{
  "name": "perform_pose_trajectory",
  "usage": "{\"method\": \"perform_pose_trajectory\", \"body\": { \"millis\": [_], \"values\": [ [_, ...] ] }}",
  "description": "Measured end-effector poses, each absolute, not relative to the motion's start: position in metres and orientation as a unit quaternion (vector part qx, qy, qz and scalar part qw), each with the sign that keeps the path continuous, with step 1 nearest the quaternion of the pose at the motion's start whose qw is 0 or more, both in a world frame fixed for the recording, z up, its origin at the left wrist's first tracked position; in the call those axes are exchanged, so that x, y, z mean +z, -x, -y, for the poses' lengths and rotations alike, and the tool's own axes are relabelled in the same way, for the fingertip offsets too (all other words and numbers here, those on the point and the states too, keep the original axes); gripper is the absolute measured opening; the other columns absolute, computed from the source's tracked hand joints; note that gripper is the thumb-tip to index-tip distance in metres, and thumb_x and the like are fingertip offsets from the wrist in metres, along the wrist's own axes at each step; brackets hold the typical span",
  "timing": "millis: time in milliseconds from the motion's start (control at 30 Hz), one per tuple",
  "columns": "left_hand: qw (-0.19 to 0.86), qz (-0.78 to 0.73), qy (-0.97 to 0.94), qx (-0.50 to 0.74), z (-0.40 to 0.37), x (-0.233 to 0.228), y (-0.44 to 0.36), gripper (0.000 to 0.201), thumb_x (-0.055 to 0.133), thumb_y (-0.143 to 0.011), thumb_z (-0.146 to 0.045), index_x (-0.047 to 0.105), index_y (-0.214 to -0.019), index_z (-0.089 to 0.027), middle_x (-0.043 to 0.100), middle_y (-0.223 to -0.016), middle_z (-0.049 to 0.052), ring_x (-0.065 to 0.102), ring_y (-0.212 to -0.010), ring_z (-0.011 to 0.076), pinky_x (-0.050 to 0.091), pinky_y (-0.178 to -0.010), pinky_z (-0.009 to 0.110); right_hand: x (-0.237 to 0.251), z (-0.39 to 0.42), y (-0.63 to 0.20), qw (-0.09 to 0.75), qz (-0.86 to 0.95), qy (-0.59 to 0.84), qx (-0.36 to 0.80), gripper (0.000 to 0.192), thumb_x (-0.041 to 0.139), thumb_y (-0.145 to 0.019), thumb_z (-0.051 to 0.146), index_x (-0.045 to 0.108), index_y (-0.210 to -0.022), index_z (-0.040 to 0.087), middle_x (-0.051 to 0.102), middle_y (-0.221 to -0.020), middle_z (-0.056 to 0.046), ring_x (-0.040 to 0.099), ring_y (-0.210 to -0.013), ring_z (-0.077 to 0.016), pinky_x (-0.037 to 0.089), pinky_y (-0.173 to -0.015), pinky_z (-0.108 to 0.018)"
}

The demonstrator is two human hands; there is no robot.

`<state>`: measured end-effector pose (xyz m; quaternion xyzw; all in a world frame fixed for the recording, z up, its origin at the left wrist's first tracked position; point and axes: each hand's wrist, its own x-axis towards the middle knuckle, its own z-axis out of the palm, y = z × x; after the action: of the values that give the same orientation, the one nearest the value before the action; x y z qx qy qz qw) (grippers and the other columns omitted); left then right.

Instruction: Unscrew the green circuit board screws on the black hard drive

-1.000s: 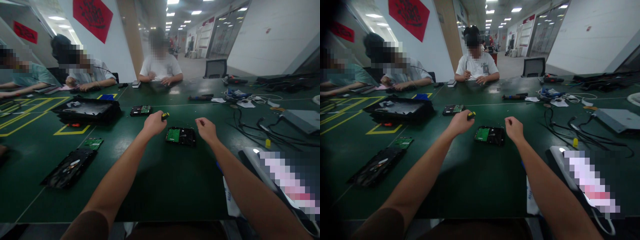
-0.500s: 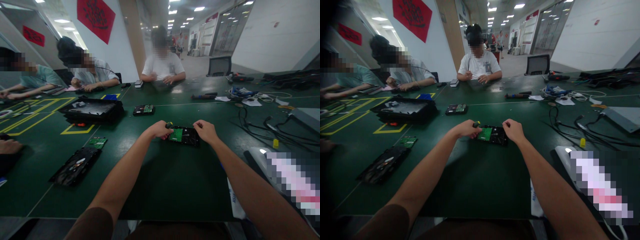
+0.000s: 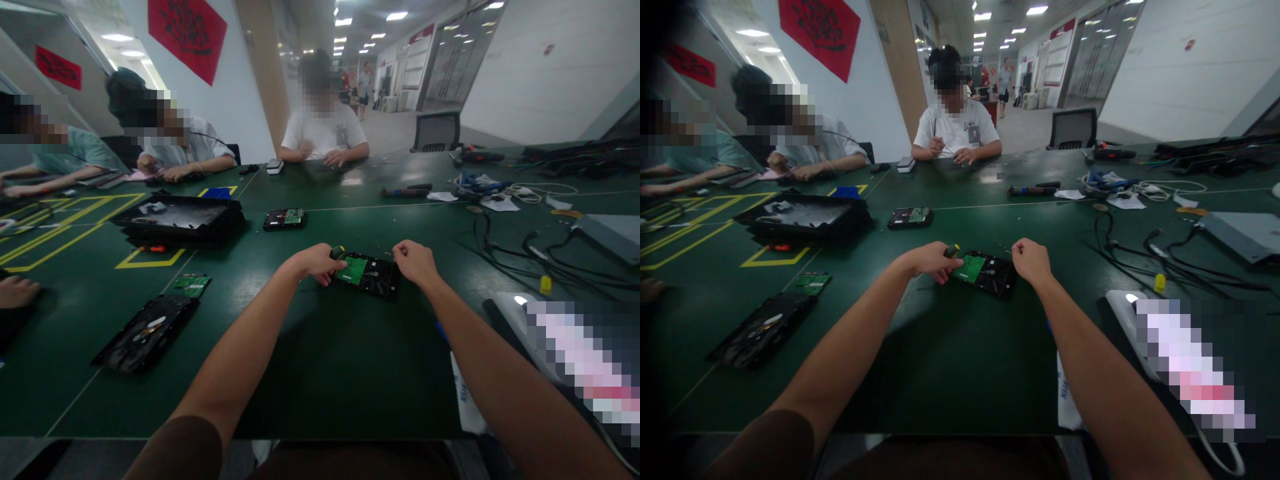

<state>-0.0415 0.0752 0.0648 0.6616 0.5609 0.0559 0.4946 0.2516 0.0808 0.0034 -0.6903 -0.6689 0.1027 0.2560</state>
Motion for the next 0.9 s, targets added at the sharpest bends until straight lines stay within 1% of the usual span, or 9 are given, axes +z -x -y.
{"method": "perform_pose_trajectory", "body": {
  "millis": [100,233,400,500,633,667,767,833,900],
  "values": [
    [0.51,-0.57,-0.644,0.019,-0.073,0.066,0.043,0.031,0.063,-0.097,-0.041,0.063,-0.104,-0.011,0.074,-0.082,0.011,0.076,-0.072,0.0221,0.064,-0.075,0.037,0.001,-0.085,-0.258,0.245,0.664,0.7,0.097,0.021,0.059,-0.094,0.025,0.077,-0.102,0.02,0.08,-0.102,-0.006,0.073,-0.091,-0.0223,0.052,-0.082,-0.033],
    [0.532,-0.558,-0.636,0.027,-0.073,0.065,0.044,0.03,0.062,-0.098,-0.04,0.062,-0.109,-0.012,0.075,-0.081,0.012,0.077,-0.073,0.0221,0.064,-0.076,0.035,0.011,-0.086,-0.258,0.24,0.668,0.7,0.084,0.023,0.059,-0.093,0.023,0.078,-0.104,0.019,0.08,-0.104,-0.007,0.073,-0.095,-0.0232,0.052,-0.086,-0.034],
    [0.533,-0.555,-0.638,0.031,-0.074,0.064,0.043,0.028,0.063,-0.099,-0.041,0.062,-0.106,-0.013,0.075,-0.077,0.011,0.077,-0.072,0.0228,0.065,-0.076,0.036,0.05,-0.093,-0.243,0.244,0.7,0.671,0.025,0.028,0.054,-0.095,0.02,0.076,-0.112,0.017,0.079,-0.113,-0.011,0.071,-0.108,-0.0256,0.049,-0.097,-0.036],
    [0.525,-0.562,-0.639,0.033,-0.074,0.064,0.043,0.03,0.064,-0.098,-0.042,0.062,-0.106,-0.013,0.076,-0.078,0.012,0.078,-0.072,0.0236,0.065,-0.074,0.036,0.076,-0.103,-0.232,0.189,0.737,0.648,0.038,0.023,0.057,-0.096,0.023,0.078,-0.105,0.018,0.079,-0.109,-0.01,0.072,-0.105,-0.0249,0.051,-0.096,-0.034],
    [0.531,-0.555,-0.639,0.031,-0.074,0.064,0.042,0.03,0.063,-0.099,-0.042,0.062,-0.105,-0.013,0.076,-0.078,0.012,0.078,-0.073,0.0241,0.065,-0.074,0.035,0.097,-0.092,-0.215,0.168,0.729,0.663,0.028,0.025,0.058,-0.094,0.023,0.076,-0.109,0.015,0.077,-0.111,-0.016,0.071,-0.106,-0.0318,0.053,-0.094,-0.043],
    [0.532,-0.552,-0.641,0.028,-0.074,0.064,0.042,0.03,0.062,-0.099,-0.042,0.062,-0.105,-0.013,0.076,-0.077,0.012,0.078,-0.073,0.0241,0.065,-0.074,0.035,0.099,-0.081,-0.211,0.144,0.741,0.655,0.024,0.027,0.058,-0.094,0.025,0.074,-0.112,0.014,0.075,-0.112,-0.018,0.07,-0.106,-0.0331,0.054,-0.093,-0.045],
    [0.527,-0.551,-0.647,0.019,-0.075,0.064,0.041,0.029,0.061,-0.1,-0.042,0.062,-0.105,-0.013,0.075,-0.076,0.011,0.078,-0.072,0.0246,0.065,-0.075,0.037,0.101,-0.033,-0.202,0.091,0.762,0.641,0.002,0.042,0.058,-0.096,0.035,0.068,-0.128,0.01,0.067,-0.122,-0.025,0.066,-0.111,-0.0395,0.055,-0.093,-0.054],
    [0.526,-0.55,-0.648,0.018,-0.075,0.063,0.041,0.029,0.06,-0.1,-0.042,0.062,-0.106,-0.013,0.075,-0.078,0.012,0.078,-0.073,0.0252,0.065,-0.075,0.038,0.098,0.002,-0.204,0.063,0.747,0.661,0.011,0.048,0.059,-0.094,0.041,0.065,-0.132,0.012,0.062,-0.128,-0.027,0.061,-0.118,-0.0473,0.056,-0.088,-0.062],
    [0.528,-0.546,-0.65,0.021,-0.074,0.064,0.042,0.03,0.06,-0.1,-0.042,0.061,-0.108,-0.013,0.075,-0.079,0.012,0.078,-0.074,0.0255,0.066,-0.074,0.039,0.092,0.033,-0.214,0.051,0.725,0.686,0.015,0.053,0.06,-0.093,0.047,0.064,-0.135,0.015,0.058,-0.134,-0.028,0.056,-0.124,-0.0517,0.054,-0.09,-0.069]
  ]
}}
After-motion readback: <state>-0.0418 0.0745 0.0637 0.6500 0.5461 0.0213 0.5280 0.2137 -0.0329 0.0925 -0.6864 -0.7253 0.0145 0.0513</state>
